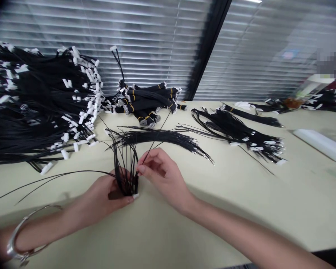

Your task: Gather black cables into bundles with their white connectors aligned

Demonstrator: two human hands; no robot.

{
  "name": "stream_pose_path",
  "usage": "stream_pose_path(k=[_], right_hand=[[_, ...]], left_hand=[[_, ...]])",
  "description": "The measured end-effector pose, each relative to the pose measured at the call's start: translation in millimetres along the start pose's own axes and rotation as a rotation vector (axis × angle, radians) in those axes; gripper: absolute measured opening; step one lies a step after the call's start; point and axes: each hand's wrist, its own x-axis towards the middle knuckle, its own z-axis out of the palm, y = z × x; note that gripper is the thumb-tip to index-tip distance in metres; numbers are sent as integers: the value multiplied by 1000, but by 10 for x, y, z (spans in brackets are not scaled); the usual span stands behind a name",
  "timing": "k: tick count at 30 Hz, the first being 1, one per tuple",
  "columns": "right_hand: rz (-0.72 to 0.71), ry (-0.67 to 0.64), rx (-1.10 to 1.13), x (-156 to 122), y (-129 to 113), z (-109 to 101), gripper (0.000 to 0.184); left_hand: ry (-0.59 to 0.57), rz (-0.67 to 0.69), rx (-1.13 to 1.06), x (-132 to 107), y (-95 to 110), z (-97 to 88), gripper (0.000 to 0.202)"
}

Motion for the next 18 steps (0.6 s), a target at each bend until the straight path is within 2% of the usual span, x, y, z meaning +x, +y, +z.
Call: stream_pose_path(k=[3,13,18], right_hand=[[-32,28,-20,-1,-26,-17,10],[-4,-59,-3,3,58,-2,9],[14,-101,36,-44,56,45,18]], left_hand=[[6,-9,-8,2,3,0,23],[-12,14,-11,-3,15,-10,19],[-15,6,-22,-4,24,-9,20]])
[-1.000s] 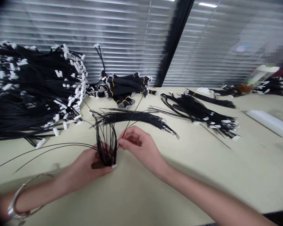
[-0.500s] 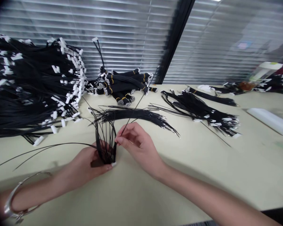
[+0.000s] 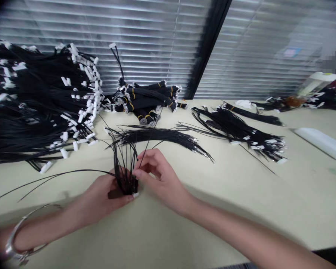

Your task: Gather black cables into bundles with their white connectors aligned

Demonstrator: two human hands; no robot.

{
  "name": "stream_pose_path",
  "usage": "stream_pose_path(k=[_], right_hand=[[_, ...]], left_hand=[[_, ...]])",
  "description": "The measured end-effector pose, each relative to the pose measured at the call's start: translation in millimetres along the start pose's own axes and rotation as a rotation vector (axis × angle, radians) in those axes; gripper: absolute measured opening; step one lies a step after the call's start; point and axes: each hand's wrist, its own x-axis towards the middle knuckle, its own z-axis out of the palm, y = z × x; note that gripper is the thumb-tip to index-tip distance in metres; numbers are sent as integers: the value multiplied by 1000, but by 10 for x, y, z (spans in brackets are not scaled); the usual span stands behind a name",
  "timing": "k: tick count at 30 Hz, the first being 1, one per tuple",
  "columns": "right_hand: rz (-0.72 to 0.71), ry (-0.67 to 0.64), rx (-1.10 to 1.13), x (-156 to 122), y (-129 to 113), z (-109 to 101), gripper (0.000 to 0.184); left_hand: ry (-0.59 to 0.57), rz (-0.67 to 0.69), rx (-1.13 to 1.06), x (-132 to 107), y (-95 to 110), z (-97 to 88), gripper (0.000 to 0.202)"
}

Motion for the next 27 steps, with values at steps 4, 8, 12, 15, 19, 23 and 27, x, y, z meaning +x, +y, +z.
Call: stream_pose_path(k=[4,8,12,15,19,23,27], right_hand=[[27,-55,-126,-33,22,32,19],[53,-69,-422,-72,31,39,8],[44,-94,-548,-98,17,44,7],[35,-115,-589,-98,12,34,8],[30,-118,-595,-89,20,19,7],[7,-87,-533,-79,55,29,7],[35,-69,-471,-62,94,34,7]], left_hand=[[-1,17,-8,-3,12,-3,21],[4,31,-10,-7,31,-9,22],[0,45,-22,5,56,-16,16],[-10,37,-43,12,55,-18,15],[-29,13,-46,7,39,-16,14],[-12,16,-13,7,46,-21,14],[-11,22,-9,13,55,-26,14]])
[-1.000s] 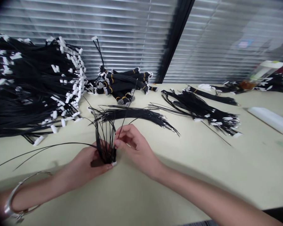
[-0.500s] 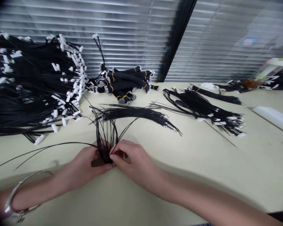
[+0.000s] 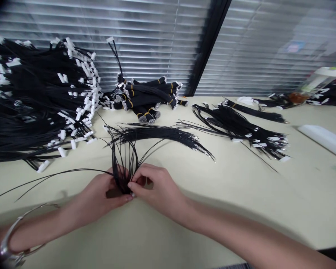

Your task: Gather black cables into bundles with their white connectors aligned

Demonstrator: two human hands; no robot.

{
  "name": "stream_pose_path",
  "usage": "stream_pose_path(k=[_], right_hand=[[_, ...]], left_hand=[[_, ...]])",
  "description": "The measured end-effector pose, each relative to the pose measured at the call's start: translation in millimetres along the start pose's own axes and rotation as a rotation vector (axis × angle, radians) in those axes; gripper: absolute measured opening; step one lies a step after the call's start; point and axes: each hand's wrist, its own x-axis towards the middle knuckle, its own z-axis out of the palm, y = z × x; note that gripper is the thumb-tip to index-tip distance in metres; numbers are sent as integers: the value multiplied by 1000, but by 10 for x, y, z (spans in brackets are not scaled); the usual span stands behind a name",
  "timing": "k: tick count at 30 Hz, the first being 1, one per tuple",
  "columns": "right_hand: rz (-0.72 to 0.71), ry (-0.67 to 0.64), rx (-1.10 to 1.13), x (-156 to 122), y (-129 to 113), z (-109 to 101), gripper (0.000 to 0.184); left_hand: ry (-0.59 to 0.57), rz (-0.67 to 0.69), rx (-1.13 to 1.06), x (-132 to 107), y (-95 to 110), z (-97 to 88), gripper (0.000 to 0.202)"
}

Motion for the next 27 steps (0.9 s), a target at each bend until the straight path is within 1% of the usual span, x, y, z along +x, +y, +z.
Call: stream_pose_path(k=[3,6,11,14,18,22,27], right_hand=[[19,5,-24,18,5,-12,8],[27,-5,-52,33,-7,-40,9],[21,-33,-104,47,-28,-78,8],[12,-62,-124,56,-37,-99,9],[15,-91,-160,54,-76,-122,9],[1,-86,-155,38,-125,-121,11],[-7,-118,-158,40,-104,-113,12]], left_hand=[[-5,-13,3,-3,-2,2,16],[28,-17,-3,-10,-3,7,21],[48,6,-11,-22,-6,9,19],[59,15,-26,-27,-5,7,22],[39,25,-45,-33,4,5,22],[39,27,-50,-30,-4,6,22],[41,23,-59,-17,-18,16,24]])
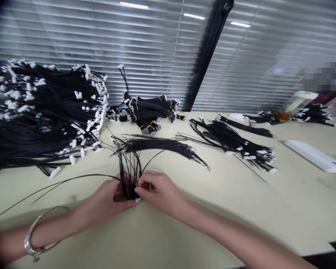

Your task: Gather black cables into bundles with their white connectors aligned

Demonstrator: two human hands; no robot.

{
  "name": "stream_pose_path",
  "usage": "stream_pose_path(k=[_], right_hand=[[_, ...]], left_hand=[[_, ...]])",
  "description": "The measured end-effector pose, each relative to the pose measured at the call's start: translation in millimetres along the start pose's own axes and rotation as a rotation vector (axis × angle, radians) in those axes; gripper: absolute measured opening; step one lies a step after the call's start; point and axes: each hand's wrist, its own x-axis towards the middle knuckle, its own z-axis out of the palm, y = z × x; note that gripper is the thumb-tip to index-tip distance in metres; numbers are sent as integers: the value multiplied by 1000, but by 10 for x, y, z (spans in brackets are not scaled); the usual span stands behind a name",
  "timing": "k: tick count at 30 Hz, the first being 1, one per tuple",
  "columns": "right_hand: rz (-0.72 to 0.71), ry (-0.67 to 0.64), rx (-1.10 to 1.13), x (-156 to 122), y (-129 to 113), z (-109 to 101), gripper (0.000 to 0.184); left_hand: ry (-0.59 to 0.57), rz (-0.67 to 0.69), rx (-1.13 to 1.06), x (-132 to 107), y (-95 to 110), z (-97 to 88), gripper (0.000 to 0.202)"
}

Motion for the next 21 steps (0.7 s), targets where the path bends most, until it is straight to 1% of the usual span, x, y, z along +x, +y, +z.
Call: stream_pose_path(k=[4,8,12,17,21], right_hand=[[-7,-38,11,4,24,-10,13],[-14,-40,-9,0,9,-14,13],[-35,19,-55,-12,-1,41,10],[-30,121,-15,-33,12,149,10],[-9,141,23,-37,31,173,11]], left_hand=[[-14,-15,-9,2,-4,1,21],[-18,-13,-8,2,-10,0,20],[-18,2,-6,7,-7,-1,18],[-14,20,4,12,3,-2,16],[-43,13,-14,19,9,-5,16]])
